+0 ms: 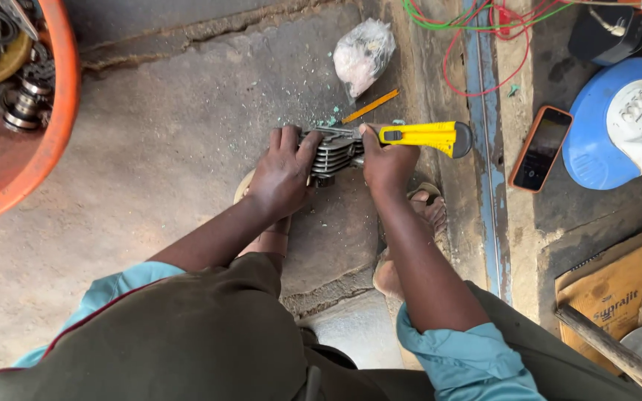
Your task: Scraping gasket residue from a motorcycle engine cylinder head using a utility knife.
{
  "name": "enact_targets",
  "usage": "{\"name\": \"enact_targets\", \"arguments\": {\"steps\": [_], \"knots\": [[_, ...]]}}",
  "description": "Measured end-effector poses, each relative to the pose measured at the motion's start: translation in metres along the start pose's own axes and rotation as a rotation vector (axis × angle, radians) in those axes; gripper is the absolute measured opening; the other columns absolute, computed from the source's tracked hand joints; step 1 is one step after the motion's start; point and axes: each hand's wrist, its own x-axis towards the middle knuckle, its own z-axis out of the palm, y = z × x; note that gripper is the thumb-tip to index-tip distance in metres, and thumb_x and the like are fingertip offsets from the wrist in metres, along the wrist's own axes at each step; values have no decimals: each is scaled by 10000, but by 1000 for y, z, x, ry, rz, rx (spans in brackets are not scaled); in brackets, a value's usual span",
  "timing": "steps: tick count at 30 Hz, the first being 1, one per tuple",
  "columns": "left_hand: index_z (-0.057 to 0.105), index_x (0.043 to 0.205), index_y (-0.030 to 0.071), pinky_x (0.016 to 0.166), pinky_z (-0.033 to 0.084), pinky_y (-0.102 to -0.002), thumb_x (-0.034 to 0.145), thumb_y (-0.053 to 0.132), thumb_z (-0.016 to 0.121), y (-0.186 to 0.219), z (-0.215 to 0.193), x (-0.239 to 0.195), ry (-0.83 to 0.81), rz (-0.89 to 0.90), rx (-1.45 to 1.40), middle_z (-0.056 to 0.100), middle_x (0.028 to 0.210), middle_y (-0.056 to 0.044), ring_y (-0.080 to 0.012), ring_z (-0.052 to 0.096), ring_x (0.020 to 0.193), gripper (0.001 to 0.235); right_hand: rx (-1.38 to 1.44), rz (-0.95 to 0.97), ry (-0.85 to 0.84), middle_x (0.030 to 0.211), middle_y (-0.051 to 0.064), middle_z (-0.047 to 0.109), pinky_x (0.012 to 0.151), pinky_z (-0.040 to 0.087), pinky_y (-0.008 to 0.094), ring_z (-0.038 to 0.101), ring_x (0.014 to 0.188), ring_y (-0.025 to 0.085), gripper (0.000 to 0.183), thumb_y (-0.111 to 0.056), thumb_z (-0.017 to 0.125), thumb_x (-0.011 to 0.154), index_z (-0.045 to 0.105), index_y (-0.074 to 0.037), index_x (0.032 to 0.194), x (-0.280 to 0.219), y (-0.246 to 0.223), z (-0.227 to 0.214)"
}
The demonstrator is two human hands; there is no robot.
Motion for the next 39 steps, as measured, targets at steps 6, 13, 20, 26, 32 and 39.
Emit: {"name": "enact_targets", "arguments": {"steps": [6, 13, 20, 26, 32, 39], "knots": [[437, 1436, 65, 904, 548, -498, 646, 86, 849, 4, -4, 1, -29, -22, 35, 467, 1275, -215, -403, 502, 1178, 891, 54, -51, -94, 869, 77, 770, 761, 561, 302, 723, 792, 144, 110, -102, 807, 908, 753, -11, 938, 4, 4, -3], [449, 1426, 79, 932, 537, -512, 689, 132, 862, 3, -10, 1, -19, -11, 33, 469, 1277, -222, -414, 501, 1186, 847, -270, -372, 23, 903, 65, 774, 968, 467, 376, 683, 910, 211, 61, -82, 853, 914, 809, -74, 956, 23, 11, -28], [407, 1496, 152, 971, 544, -480, 823, 102, 719, -21, -32, 17, -250, 142, 314, 471, 1404, -224, -400, 522, 1241, 744, -533, -213, -420, 922, 89, 733, 800, 517, 400, 691, 897, 274, 284, -359, 796, 935, 756, -87, 1010, 66, 4, -146], [264, 1577, 108, 844, 600, -475, 968, 176, 619, -12, -63, 43, -581, 194, 556, 402, 1468, -279, -413, 600, 1109, 708, -909, -32, -858, 756, 123, 755, 648, 555, 421, 714, 713, 270, 415, -468, 837, 807, 796, -76, 936, 80, -7, -250], [37, 1627, 146, 924, 598, -464, 895, 455, 703, 26, -107, 60, -960, -2, 519, 245, 1574, -303, -405, 579, 1213, 1037, -776, 140, -758, 695, 76, 755, 544, 547, 364, 732, 630, 154, 295, -375, 772, 896, 830, -155, 1085, 63, -42, -272], [-175, 1590, -98, 1148, 391, -525, 784, 725, 779, -16, -3, 48, -834, -342, 104, 298, 1486, -438, -584, 411, 1350, 1496, -886, 140, -758, 691, 88, 712, 517, 469, 371, 607, 513, 172, 287, -380, 779, 976, 820, -144, 1134, 61, -28, -267]]}}
